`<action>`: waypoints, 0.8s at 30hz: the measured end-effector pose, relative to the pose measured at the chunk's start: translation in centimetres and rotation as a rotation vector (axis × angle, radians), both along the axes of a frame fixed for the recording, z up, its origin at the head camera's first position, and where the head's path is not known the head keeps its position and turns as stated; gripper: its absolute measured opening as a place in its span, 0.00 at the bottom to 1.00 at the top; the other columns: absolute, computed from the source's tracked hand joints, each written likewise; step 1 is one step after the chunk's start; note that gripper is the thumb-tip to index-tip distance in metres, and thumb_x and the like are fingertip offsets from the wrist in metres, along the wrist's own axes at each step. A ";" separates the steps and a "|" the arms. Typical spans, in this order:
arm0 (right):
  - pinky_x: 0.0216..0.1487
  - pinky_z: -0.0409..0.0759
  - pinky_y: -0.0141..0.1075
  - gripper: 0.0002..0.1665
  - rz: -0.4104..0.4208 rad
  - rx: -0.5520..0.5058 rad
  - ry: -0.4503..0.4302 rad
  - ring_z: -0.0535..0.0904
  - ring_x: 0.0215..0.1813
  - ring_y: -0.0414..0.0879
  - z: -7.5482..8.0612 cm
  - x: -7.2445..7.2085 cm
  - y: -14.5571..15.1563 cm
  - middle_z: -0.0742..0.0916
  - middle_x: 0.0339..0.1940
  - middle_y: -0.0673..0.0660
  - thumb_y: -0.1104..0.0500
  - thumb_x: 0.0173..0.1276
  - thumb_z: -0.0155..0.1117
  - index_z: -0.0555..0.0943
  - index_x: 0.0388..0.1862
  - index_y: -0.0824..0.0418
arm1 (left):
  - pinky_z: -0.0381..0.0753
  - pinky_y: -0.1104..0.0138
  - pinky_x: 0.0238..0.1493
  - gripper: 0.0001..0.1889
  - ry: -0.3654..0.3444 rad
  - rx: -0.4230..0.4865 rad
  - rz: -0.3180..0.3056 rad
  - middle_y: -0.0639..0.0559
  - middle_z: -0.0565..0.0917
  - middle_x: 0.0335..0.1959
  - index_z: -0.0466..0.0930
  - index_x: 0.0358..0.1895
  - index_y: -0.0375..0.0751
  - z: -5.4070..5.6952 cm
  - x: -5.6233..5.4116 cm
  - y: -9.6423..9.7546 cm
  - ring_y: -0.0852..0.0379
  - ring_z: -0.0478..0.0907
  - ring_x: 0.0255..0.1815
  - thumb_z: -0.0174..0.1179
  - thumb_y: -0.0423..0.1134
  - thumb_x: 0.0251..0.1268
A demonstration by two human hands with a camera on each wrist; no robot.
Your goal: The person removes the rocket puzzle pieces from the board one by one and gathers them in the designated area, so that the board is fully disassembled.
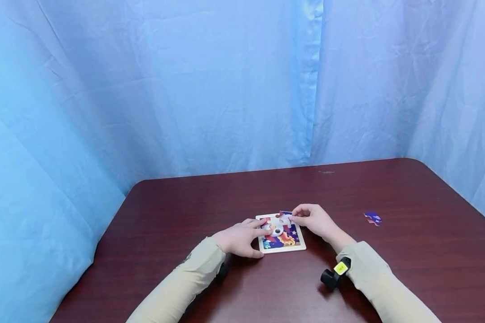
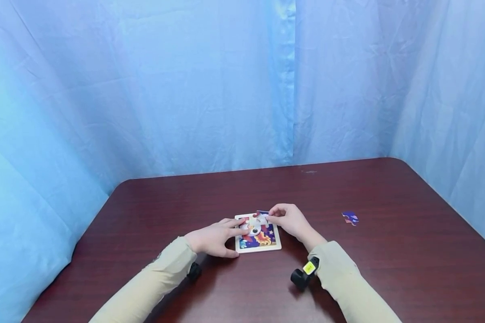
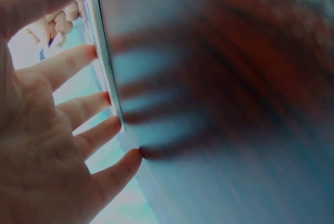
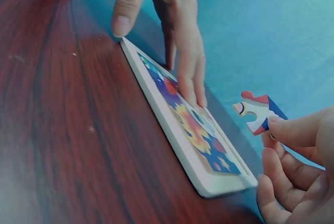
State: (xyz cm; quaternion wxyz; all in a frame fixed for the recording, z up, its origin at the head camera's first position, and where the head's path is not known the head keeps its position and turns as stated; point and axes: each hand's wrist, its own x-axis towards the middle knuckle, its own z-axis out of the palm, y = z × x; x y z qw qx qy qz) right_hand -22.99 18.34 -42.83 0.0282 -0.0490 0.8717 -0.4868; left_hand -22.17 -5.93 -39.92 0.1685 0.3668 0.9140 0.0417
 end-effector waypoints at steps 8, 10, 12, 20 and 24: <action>0.40 0.74 0.34 0.09 -0.020 0.024 0.030 0.74 0.37 0.46 0.7 0.3 2.1 0.84 0.33 0.54 0.57 0.63 0.66 0.82 0.36 0.63 | 0.61 0.59 0.69 0.35 0.006 0.008 -0.002 0.54 0.55 0.76 0.62 0.71 0.60 0.0 0.1 -0.2 0.52 0.55 0.72 0.62 0.52 0.58; 0.39 0.73 0.34 0.10 -0.019 0.038 0.052 0.74 0.36 0.46 0.9 0.3 2.8 0.83 0.31 0.54 0.58 0.63 0.66 0.82 0.35 0.64 | 0.60 0.59 0.70 0.35 0.013 0.006 -0.006 0.54 0.55 0.76 0.62 0.71 0.60 0.0 0.2 -0.2 0.51 0.55 0.73 0.62 0.52 0.59; 0.37 0.73 0.33 0.10 -0.021 0.044 0.066 0.74 0.34 0.46 1.1 0.4 3.6 0.83 0.29 0.54 0.59 0.62 0.66 0.81 0.35 0.66 | 0.59 0.59 0.70 0.35 0.021 0.007 -0.010 0.53 0.55 0.76 0.62 0.71 0.60 0.0 0.2 -0.2 0.50 0.54 0.73 0.62 0.53 0.60; 0.30 0.71 0.30 0.11 -0.027 0.080 0.083 0.71 0.28 0.40 1.1 0.9 7.3 0.81 0.25 0.52 0.59 0.62 0.67 0.81 0.36 0.68 | 0.59 0.59 0.70 0.34 0.033 0.000 -0.020 0.53 0.55 0.76 0.62 0.71 0.60 -0.1 0.2 -0.1 0.50 0.54 0.74 0.62 0.52 0.60; 0.29 0.70 0.30 0.11 -0.029 0.123 0.085 0.71 0.27 0.39 0.8 1.4 8.9 0.80 0.25 0.52 0.58 0.62 0.67 0.81 0.35 0.66 | 0.59 0.59 0.70 0.34 0.029 0.000 -0.013 0.53 0.55 0.76 0.62 0.71 0.61 -0.1 0.2 0.0 0.50 0.54 0.74 0.62 0.53 0.60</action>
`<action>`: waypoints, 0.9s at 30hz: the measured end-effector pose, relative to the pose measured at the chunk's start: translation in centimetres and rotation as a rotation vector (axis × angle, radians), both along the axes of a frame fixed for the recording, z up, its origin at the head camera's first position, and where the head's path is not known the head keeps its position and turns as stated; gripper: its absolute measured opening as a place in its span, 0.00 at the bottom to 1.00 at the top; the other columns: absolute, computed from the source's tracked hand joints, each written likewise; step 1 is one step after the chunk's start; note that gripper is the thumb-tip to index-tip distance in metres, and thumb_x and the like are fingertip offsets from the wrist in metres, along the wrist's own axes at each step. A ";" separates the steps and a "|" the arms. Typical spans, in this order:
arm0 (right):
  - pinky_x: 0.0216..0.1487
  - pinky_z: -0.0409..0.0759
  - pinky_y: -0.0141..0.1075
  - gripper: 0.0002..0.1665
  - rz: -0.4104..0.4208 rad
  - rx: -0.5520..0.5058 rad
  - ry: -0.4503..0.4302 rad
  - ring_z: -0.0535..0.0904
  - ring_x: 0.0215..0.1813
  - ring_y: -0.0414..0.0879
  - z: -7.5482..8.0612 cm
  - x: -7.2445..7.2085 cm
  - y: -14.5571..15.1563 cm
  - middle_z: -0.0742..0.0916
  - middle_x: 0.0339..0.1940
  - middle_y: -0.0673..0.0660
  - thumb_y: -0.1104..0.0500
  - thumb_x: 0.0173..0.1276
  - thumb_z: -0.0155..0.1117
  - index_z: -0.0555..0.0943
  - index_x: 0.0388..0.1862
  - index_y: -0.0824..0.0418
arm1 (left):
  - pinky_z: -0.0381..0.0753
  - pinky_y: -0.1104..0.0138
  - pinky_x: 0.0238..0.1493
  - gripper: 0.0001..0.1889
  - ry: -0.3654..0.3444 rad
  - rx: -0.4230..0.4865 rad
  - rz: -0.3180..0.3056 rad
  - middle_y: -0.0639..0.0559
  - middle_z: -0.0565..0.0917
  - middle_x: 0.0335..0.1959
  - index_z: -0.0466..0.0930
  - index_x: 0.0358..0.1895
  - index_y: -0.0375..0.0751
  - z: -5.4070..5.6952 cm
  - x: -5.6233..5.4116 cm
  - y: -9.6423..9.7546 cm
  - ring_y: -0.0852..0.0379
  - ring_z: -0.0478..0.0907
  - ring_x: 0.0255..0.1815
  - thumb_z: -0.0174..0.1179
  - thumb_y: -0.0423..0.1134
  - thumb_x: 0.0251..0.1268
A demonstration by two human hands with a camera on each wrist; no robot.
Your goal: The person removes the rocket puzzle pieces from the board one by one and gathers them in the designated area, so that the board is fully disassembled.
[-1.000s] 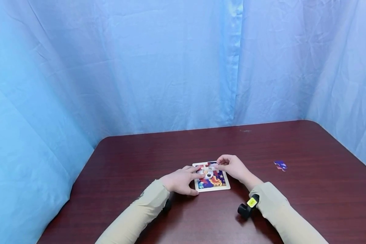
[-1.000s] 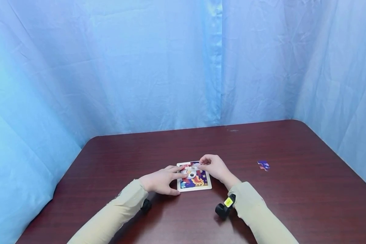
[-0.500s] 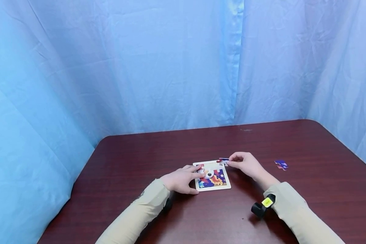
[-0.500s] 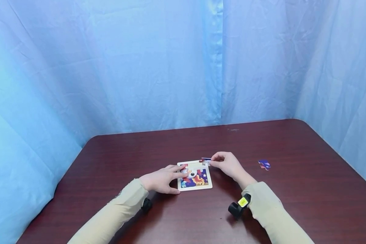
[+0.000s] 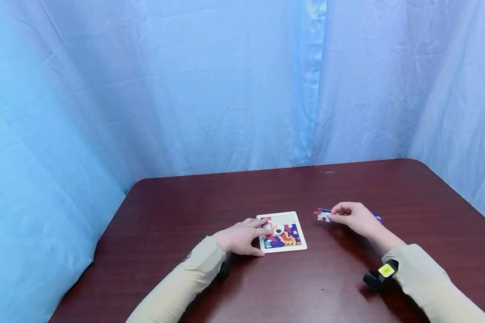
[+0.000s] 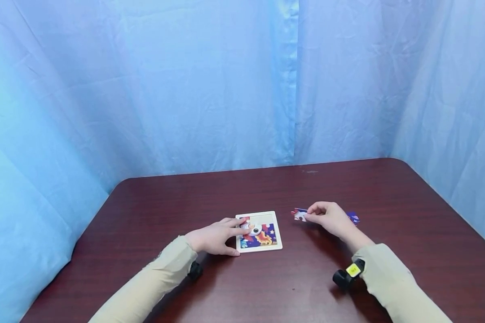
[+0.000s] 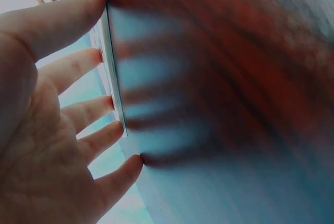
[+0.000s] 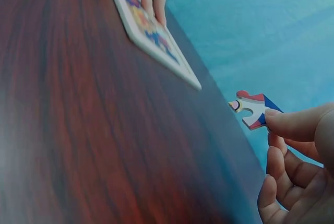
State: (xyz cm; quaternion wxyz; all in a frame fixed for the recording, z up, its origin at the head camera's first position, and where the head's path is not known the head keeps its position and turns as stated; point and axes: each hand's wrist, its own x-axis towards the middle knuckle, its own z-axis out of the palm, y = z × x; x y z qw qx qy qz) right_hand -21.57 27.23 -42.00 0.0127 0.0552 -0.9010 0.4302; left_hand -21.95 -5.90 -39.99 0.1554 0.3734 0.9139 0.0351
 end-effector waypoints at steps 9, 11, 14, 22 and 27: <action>0.30 0.70 0.30 0.14 -0.039 0.088 -0.020 0.70 0.30 0.41 0.4 0.8 3.5 0.82 0.29 0.54 0.54 0.65 0.64 0.82 0.38 0.66 | 0.58 0.59 0.71 0.35 -0.021 0.003 0.024 0.55 0.54 0.76 0.61 0.71 0.62 0.1 0.1 0.1 0.51 0.53 0.74 0.62 0.53 0.60; 0.29 0.70 0.30 0.15 -0.054 0.096 -0.020 0.70 0.30 0.40 0.6 0.8 4.2 0.82 0.29 0.55 0.54 0.65 0.64 0.82 0.39 0.66 | 0.58 0.59 0.71 0.34 -0.021 0.003 0.023 0.54 0.54 0.76 0.61 0.71 0.61 0.1 0.1 0.0 0.50 0.53 0.74 0.62 0.53 0.60; 0.28 0.70 0.31 0.16 -0.069 0.102 -0.032 0.69 0.29 0.40 0.6 0.9 5.1 0.82 0.29 0.55 0.54 0.67 0.62 0.81 0.40 0.68 | 0.59 0.58 0.71 0.34 -0.023 0.004 0.020 0.53 0.54 0.76 0.62 0.71 0.61 0.2 0.0 0.0 0.49 0.53 0.74 0.62 0.52 0.60; 0.26 0.72 0.33 0.17 -0.068 0.101 -0.088 0.71 0.25 0.43 0.3 0.9 6.7 0.81 0.25 0.53 0.55 0.68 0.61 0.81 0.40 0.70 | 0.58 0.59 0.71 0.35 -0.016 -0.002 0.019 0.54 0.54 0.76 0.61 0.71 0.62 -0.1 -0.1 0.0 0.50 0.53 0.74 0.62 0.53 0.60; 0.25 0.69 0.32 0.15 -0.058 0.147 -0.101 0.70 0.26 0.42 0.4 0.8 6.8 0.81 0.24 0.51 0.56 0.67 0.62 0.82 0.38 0.69 | 0.57 0.59 0.71 0.35 -0.026 -0.003 0.034 0.55 0.54 0.76 0.60 0.71 0.63 0.0 0.0 0.0 0.51 0.52 0.75 0.62 0.53 0.60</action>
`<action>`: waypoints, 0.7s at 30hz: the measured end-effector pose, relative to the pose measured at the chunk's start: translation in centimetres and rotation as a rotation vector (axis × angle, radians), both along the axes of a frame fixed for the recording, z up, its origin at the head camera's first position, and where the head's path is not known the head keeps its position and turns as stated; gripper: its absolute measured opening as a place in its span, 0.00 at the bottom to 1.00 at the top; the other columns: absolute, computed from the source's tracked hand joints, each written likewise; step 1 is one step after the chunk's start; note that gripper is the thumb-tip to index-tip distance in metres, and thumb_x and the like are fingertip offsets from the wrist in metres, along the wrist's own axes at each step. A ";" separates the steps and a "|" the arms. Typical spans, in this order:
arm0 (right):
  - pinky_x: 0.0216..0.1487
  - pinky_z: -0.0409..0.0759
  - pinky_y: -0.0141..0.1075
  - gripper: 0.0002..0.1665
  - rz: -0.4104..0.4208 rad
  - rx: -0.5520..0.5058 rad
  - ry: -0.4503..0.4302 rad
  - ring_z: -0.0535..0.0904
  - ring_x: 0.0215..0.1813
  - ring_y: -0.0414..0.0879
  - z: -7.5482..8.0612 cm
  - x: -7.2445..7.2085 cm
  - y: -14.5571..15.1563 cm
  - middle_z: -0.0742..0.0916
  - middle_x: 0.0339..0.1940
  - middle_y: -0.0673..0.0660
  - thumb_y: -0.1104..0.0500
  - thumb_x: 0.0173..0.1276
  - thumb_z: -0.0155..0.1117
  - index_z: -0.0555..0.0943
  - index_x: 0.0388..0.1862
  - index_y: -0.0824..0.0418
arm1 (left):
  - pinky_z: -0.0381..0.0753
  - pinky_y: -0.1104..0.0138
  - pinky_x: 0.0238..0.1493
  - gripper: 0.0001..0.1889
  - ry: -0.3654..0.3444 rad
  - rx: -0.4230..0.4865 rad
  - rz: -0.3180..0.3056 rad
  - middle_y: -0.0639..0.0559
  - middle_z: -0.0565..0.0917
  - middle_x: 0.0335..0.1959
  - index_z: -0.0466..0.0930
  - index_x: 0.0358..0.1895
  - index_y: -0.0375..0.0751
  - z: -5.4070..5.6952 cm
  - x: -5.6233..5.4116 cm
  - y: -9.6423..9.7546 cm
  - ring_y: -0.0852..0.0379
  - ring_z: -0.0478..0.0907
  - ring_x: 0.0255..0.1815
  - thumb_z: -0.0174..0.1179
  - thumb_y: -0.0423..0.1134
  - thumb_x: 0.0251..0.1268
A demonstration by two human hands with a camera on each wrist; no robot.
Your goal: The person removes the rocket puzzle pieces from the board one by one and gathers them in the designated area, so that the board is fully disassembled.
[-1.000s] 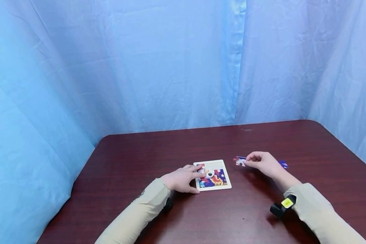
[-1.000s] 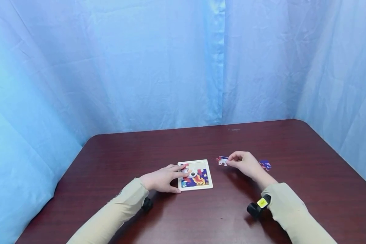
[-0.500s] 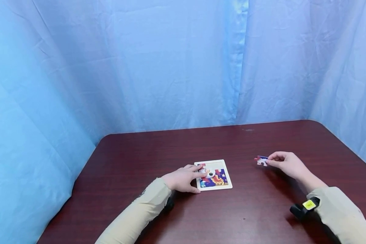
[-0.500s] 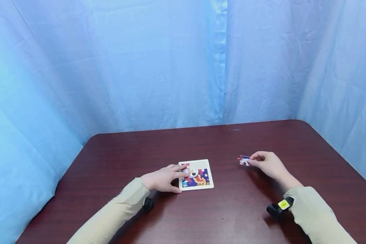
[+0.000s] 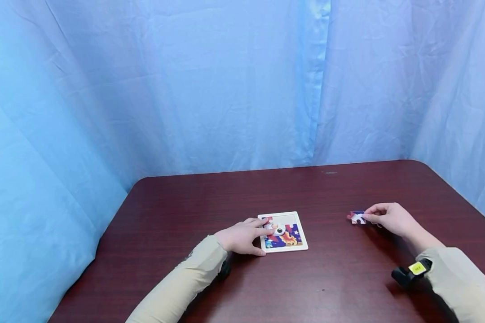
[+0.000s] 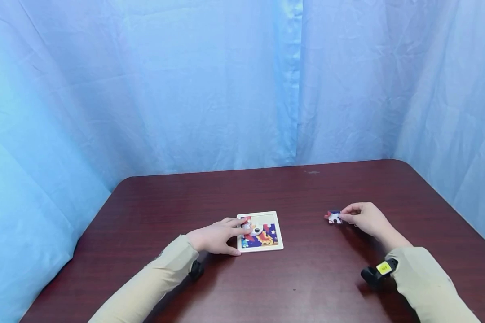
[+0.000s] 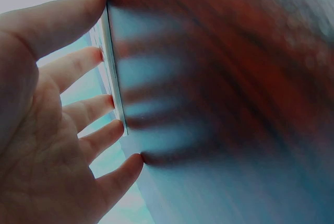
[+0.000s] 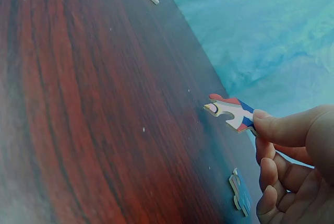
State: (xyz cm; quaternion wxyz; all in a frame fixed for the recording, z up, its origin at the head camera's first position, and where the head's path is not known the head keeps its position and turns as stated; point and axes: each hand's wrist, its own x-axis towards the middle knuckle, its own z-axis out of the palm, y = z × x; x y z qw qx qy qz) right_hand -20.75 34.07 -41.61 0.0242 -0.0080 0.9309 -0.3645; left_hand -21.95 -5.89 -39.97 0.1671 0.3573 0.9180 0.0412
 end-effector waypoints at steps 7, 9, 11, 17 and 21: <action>0.25 0.67 0.32 0.12 0.008 0.039 0.003 0.68 0.26 0.42 -0.3 0.0 0.3 0.79 0.23 0.51 0.57 0.65 0.63 0.83 0.37 0.67 | 0.58 0.58 0.71 0.34 0.006 0.003 -0.011 0.54 0.54 0.76 0.61 0.71 0.61 0.1 0.1 0.0 0.50 0.53 0.74 0.62 0.53 0.61; 0.25 0.67 0.32 0.12 0.009 0.037 0.004 0.69 0.26 0.42 -0.3 0.0 0.3 0.79 0.23 0.51 0.57 0.66 0.63 0.82 0.36 0.67 | 0.58 0.58 0.71 0.34 0.010 0.003 -0.015 0.54 0.54 0.76 0.61 0.71 0.61 0.0 0.1 0.0 0.50 0.53 0.74 0.62 0.52 0.61; 0.25 0.67 0.32 0.12 0.009 0.038 0.008 0.69 0.25 0.42 -0.4 0.0 0.4 0.79 0.22 0.51 0.57 0.65 0.63 0.82 0.36 0.67 | 0.59 0.58 0.70 0.34 0.010 -0.001 -0.012 0.54 0.54 0.76 0.61 0.71 0.61 0.0 0.1 0.0 0.50 0.53 0.74 0.62 0.53 0.60; 0.26 0.65 0.32 0.11 0.023 0.102 0.055 0.67 0.24 0.40 -0.8 -0.1 0.3 0.78 0.21 0.50 0.56 0.64 0.65 0.83 0.33 0.64 | 0.59 0.59 0.71 0.35 0.003 -0.007 0.002 0.55 0.53 0.76 0.61 0.71 0.63 -0.1 0.1 0.1 0.51 0.53 0.74 0.62 0.53 0.60; 0.27 0.64 0.33 0.09 0.026 0.141 0.081 0.67 0.25 0.40 -1.0 -0.2 0.2 0.79 0.21 0.49 0.56 0.62 0.65 0.83 0.31 0.62 | 0.59 0.59 0.70 0.35 0.010 -0.008 0.005 0.56 0.53 0.76 0.61 0.71 0.63 -0.2 0.0 0.1 0.51 0.53 0.74 0.62 0.54 0.60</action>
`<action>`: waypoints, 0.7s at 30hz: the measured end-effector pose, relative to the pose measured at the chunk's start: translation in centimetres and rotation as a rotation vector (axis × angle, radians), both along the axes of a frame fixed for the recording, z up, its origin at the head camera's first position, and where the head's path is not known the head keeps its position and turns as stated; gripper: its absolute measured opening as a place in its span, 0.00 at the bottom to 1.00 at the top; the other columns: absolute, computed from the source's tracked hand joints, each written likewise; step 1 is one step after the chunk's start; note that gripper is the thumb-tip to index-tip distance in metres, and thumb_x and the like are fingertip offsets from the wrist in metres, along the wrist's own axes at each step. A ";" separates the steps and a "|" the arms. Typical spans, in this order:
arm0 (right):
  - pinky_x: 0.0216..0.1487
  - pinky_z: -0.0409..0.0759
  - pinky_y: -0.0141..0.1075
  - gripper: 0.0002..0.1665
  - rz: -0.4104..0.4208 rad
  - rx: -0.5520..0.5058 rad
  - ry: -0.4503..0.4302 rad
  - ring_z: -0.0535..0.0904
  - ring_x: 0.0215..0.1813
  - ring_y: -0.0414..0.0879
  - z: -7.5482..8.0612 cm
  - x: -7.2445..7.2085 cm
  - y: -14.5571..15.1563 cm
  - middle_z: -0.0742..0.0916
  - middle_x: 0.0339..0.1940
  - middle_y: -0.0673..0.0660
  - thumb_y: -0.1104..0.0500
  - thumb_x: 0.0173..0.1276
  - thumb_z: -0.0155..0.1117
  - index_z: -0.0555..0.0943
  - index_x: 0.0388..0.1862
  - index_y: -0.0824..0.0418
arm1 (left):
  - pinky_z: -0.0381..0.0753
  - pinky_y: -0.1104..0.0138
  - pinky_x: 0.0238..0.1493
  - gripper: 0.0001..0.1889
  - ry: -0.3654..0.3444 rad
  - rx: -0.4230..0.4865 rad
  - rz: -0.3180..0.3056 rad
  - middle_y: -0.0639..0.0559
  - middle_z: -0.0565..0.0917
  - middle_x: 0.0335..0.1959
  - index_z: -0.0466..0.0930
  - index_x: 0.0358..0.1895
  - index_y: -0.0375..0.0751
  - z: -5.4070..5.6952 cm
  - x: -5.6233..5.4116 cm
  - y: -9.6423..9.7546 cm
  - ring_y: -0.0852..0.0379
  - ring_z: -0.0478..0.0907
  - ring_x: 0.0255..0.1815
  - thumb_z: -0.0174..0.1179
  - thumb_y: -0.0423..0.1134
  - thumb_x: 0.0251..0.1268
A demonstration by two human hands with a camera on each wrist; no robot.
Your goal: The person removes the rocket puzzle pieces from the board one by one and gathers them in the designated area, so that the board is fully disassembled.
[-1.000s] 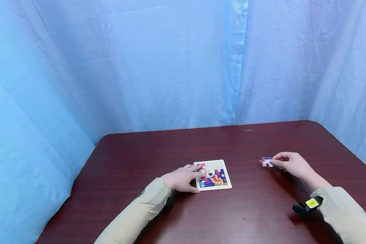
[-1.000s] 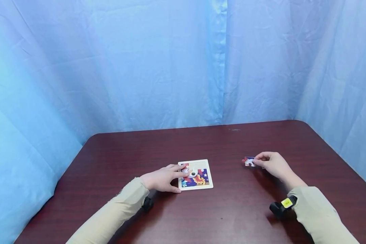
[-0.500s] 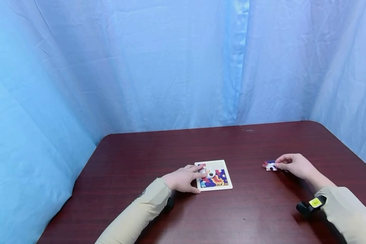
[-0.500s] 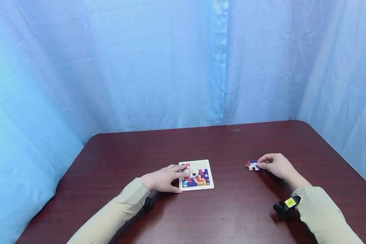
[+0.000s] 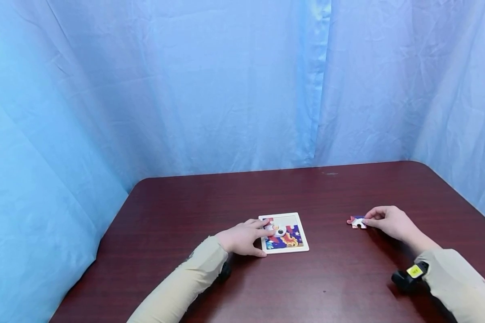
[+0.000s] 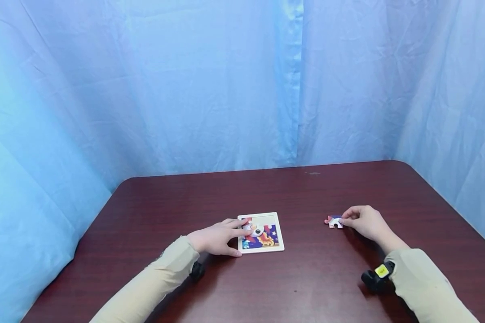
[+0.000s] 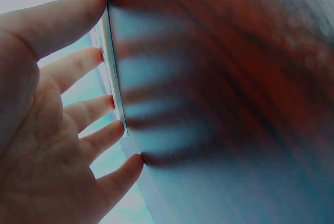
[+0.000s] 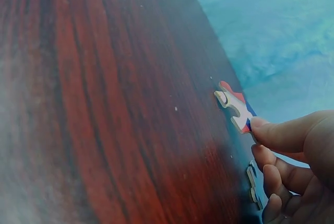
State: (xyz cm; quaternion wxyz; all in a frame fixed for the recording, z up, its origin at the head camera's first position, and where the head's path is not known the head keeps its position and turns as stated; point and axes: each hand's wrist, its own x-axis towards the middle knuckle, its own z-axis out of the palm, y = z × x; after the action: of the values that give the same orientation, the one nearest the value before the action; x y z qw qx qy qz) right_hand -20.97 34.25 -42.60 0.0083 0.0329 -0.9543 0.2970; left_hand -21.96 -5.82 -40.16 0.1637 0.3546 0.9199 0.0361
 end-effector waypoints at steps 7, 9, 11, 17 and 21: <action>0.27 0.65 0.34 0.07 -0.004 0.027 0.008 0.68 0.26 0.42 0.2 -0.2 0.0 0.79 0.21 0.49 0.59 0.61 0.65 0.83 0.29 0.62 | 0.59 0.59 0.70 0.35 -0.003 -0.002 0.002 0.57 0.53 0.76 0.60 0.71 0.64 -0.1 0.0 0.0 0.52 0.53 0.74 0.62 0.54 0.59; 0.28 0.65 0.35 0.06 -0.001 0.035 0.011 0.68 0.26 0.43 0.3 -0.3 0.0 0.79 0.21 0.49 0.59 0.60 0.65 0.83 0.29 0.62 | 0.59 0.59 0.70 0.35 -0.001 -0.004 0.002 0.57 0.53 0.76 0.60 0.71 0.64 -0.1 0.0 0.0 0.52 0.53 0.74 0.62 0.54 0.59; 0.29 0.66 0.35 0.06 0.002 0.048 0.010 0.68 0.26 0.43 0.4 -0.3 0.0 0.80 0.21 0.49 0.59 0.60 0.66 0.83 0.29 0.62 | 0.59 0.59 0.70 0.35 0.000 -0.004 0.001 0.57 0.53 0.76 0.60 0.71 0.64 -0.1 0.0 0.0 0.52 0.53 0.74 0.62 0.54 0.59; 0.30 0.66 0.36 0.06 -0.001 0.088 0.024 0.69 0.26 0.43 0.5 -0.3 -0.2 0.81 0.21 0.50 0.60 0.59 0.65 0.82 0.26 0.62 | 0.59 0.58 0.71 0.35 -0.002 -0.004 -0.001 0.56 0.54 0.76 0.61 0.71 0.63 0.0 0.1 0.0 0.51 0.53 0.74 0.62 0.54 0.60; 0.29 0.66 0.36 0.07 -0.012 0.115 0.033 0.70 0.26 0.44 0.7 -0.3 -0.5 0.81 0.21 0.50 0.60 0.58 0.65 0.82 0.25 0.62 | 0.59 0.59 0.71 0.35 -0.001 -0.007 0.001 0.56 0.53 0.76 0.61 0.71 0.64 0.1 0.1 0.0 0.51 0.53 0.74 0.62 0.54 0.60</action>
State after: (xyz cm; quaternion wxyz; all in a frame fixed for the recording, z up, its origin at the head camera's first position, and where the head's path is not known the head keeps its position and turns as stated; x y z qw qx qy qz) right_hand -21.29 33.74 -41.93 0.0240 0.0326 -0.9696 0.2413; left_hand -21.83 -5.79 -40.06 0.1653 0.3538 0.9200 0.0332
